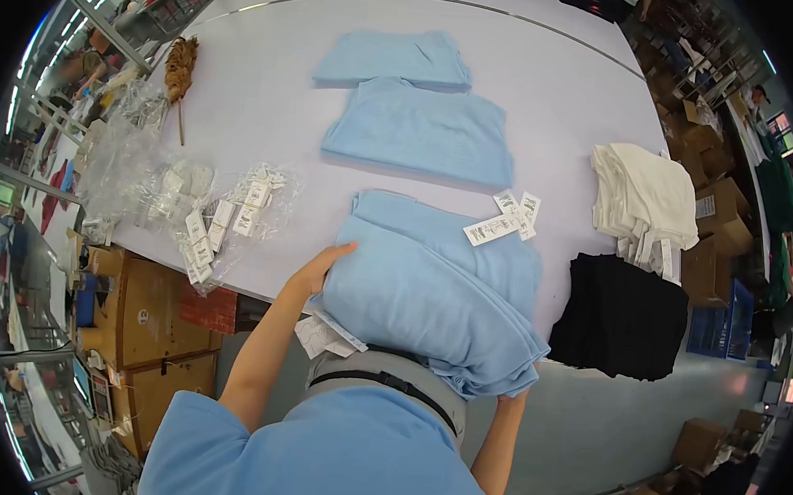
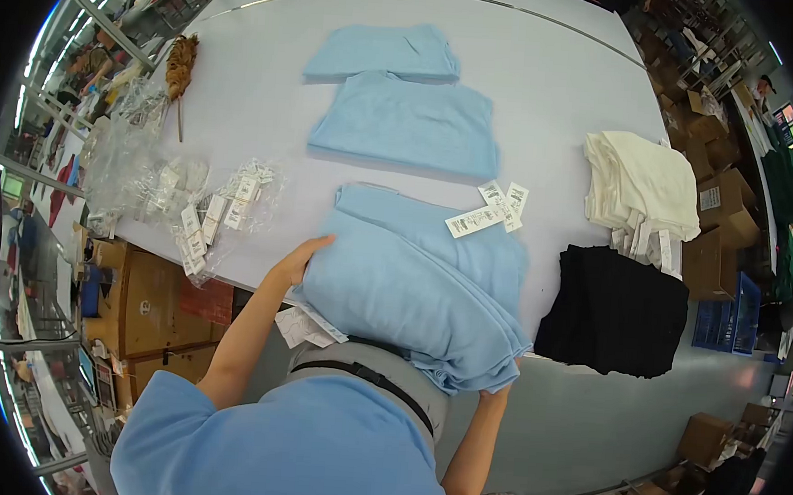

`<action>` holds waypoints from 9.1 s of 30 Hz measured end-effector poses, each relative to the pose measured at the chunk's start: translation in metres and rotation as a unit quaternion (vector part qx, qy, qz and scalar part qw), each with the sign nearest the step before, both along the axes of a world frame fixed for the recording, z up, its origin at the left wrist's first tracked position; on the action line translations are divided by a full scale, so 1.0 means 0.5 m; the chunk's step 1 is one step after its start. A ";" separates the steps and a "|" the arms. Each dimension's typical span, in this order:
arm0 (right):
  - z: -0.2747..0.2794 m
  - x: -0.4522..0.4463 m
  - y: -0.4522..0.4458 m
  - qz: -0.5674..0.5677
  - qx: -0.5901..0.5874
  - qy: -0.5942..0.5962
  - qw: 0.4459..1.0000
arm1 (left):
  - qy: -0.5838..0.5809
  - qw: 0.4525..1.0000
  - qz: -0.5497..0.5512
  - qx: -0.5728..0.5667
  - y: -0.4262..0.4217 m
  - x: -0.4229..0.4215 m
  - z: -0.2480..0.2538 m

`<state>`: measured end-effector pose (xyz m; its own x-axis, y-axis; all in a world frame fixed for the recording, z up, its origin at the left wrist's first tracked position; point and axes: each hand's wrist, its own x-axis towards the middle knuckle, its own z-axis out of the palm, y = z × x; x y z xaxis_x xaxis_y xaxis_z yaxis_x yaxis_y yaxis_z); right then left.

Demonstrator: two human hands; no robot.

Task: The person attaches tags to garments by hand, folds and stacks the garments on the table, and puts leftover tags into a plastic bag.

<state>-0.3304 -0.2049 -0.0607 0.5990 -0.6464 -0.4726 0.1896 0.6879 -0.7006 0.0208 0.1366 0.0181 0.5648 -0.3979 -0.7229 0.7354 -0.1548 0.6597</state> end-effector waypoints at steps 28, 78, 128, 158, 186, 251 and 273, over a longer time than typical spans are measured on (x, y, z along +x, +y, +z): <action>0.069 0.257 -0.093 0.126 -0.444 0.246 0.852 | -0.351 0.928 -0.066 0.108 0.035 -0.054 -0.047; 0.316 0.776 -0.232 0.124 0.104 -0.095 0.982 | 0.019 0.888 0.326 -0.323 -0.073 0.447 0.171; 0.122 0.451 0.144 0.106 -0.055 -0.024 0.993 | -0.238 0.909 -0.277 -0.199 -0.262 0.064 -0.064; 0.126 0.641 0.062 0.205 -0.597 0.307 0.712 | -0.482 0.834 0.140 0.230 0.171 0.117 -0.081; 0.432 0.686 0.460 0.347 -0.312 -0.048 0.883 | -0.218 0.958 0.044 -0.182 0.125 0.027 0.238; 0.517 0.386 0.337 0.370 -0.322 -0.061 0.869 | -0.164 0.948 0.094 -0.255 -0.007 -0.246 0.280; 0.481 0.443 0.251 0.110 -0.150 -0.164 0.969 | -0.314 0.938 0.107 -0.101 0.001 -0.255 0.291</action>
